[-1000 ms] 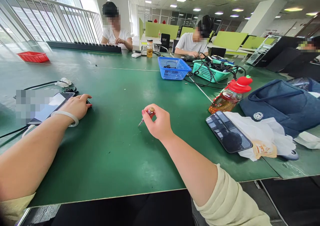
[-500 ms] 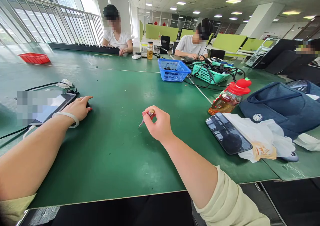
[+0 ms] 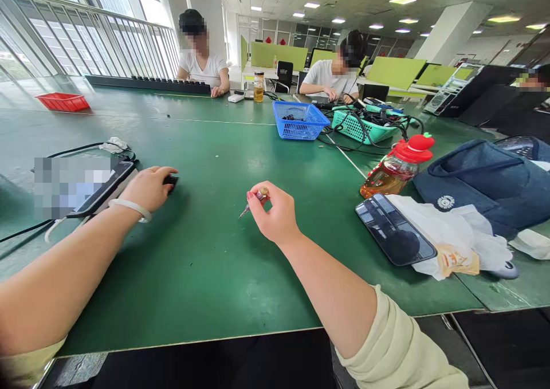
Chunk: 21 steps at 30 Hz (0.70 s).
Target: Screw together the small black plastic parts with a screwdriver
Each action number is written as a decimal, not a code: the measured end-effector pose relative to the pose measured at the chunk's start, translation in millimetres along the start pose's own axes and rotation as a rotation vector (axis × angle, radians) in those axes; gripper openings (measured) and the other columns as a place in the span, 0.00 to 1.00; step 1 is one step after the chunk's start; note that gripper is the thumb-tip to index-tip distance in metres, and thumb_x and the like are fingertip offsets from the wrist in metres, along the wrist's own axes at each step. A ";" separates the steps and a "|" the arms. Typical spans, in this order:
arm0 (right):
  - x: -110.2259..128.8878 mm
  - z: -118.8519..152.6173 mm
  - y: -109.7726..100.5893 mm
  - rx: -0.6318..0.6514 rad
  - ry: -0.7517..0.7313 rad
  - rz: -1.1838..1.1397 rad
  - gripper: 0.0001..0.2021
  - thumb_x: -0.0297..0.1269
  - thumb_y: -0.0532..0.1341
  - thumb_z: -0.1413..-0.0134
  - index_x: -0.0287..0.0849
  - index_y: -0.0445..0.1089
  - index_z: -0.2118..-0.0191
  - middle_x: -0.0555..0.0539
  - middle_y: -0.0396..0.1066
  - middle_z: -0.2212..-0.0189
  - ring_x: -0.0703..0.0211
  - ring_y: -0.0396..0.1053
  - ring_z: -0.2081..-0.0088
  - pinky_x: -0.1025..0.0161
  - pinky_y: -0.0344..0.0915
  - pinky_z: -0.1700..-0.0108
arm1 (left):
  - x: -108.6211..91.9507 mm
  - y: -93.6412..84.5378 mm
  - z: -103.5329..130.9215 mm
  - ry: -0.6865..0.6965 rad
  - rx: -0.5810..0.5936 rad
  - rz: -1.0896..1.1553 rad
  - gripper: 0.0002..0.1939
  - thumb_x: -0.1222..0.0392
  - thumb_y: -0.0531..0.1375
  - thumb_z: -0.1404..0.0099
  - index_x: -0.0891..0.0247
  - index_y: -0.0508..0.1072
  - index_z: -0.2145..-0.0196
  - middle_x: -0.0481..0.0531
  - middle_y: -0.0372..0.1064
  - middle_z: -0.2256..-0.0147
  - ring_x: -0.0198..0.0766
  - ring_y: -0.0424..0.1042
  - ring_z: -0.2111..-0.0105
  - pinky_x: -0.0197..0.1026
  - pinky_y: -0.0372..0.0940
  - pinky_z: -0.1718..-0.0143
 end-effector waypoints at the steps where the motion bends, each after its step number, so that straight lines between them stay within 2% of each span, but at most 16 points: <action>1: -0.2 0.1 -1.0 -0.013 -0.006 -0.003 0.08 0.38 0.59 0.39 0.44 0.68 0.70 0.51 0.72 0.76 0.63 0.69 0.75 0.64 0.69 0.70 | -19.2 -0.8 4.4 0.093 -0.008 0.064 0.24 0.66 0.52 0.35 0.63 0.70 0.42 0.61 0.71 0.47 0.52 0.70 0.46 0.51 0.63 0.40; 5: 0.0 1.6 -9.0 -0.108 -0.030 -0.025 0.09 0.41 0.58 0.37 0.44 0.68 0.68 0.50 0.72 0.74 0.63 0.69 0.74 0.63 0.69 0.71 | -96.0 -0.8 31.5 0.420 0.092 0.331 0.25 0.66 0.53 0.34 0.58 0.68 0.40 0.55 0.70 0.43 0.48 0.69 0.44 0.51 0.63 0.39; 7: 2.1 3.4 -13.8 -0.160 -0.050 -0.050 0.09 0.41 0.58 0.37 0.44 0.67 0.68 0.51 0.71 0.74 0.63 0.68 0.75 0.64 0.68 0.71 | -121.7 -1.7 43.4 0.507 0.137 0.429 0.27 0.67 0.53 0.34 0.57 0.66 0.38 0.54 0.69 0.42 0.47 0.70 0.44 0.50 0.64 0.39; 9: 5.5 5.2 -16.6 -0.189 -0.078 -0.083 0.09 0.40 0.58 0.36 0.44 0.67 0.67 0.51 0.70 0.74 0.64 0.67 0.76 0.64 0.67 0.72 | -135.7 0.0 50.3 0.545 0.181 0.500 0.29 0.68 0.53 0.34 0.57 0.64 0.36 0.54 0.69 0.41 0.46 0.70 0.44 0.49 0.65 0.40; 12: 10.6 7.1 -15.5 -0.176 -0.111 -0.111 0.08 0.39 0.58 0.35 0.44 0.67 0.67 0.52 0.70 0.74 0.65 0.67 0.76 0.64 0.67 0.72 | -137.3 6.8 50.9 0.515 0.230 0.587 0.31 0.67 0.54 0.34 0.55 0.61 0.34 0.53 0.71 0.43 0.45 0.71 0.44 0.50 0.65 0.40; 17: 15.4 8.6 -7.2 -0.092 -0.140 -0.125 0.07 0.37 0.57 0.34 0.44 0.68 0.64 0.50 0.71 0.71 0.64 0.69 0.73 0.62 0.69 0.69 | -122.6 17.0 43.3 0.384 0.247 0.623 0.41 0.53 0.66 0.40 0.55 0.58 0.32 0.55 0.72 0.44 0.51 0.71 0.45 0.55 0.65 0.41; 21: 17.6 10.7 0.7 -0.010 -0.160 -0.099 0.07 0.38 0.57 0.34 0.44 0.68 0.63 0.49 0.73 0.69 0.62 0.71 0.71 0.60 0.70 0.67 | -122.5 16.9 42.4 0.341 0.243 0.569 0.35 0.52 0.66 0.40 0.58 0.65 0.36 0.54 0.76 0.50 0.51 0.73 0.48 0.54 0.66 0.42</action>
Point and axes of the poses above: each hand's wrist, its own z-axis away from the middle knuckle, its own y-axis out of the palm, x = y × z, the point moved 8 cm from there along -z, towards the middle knuckle
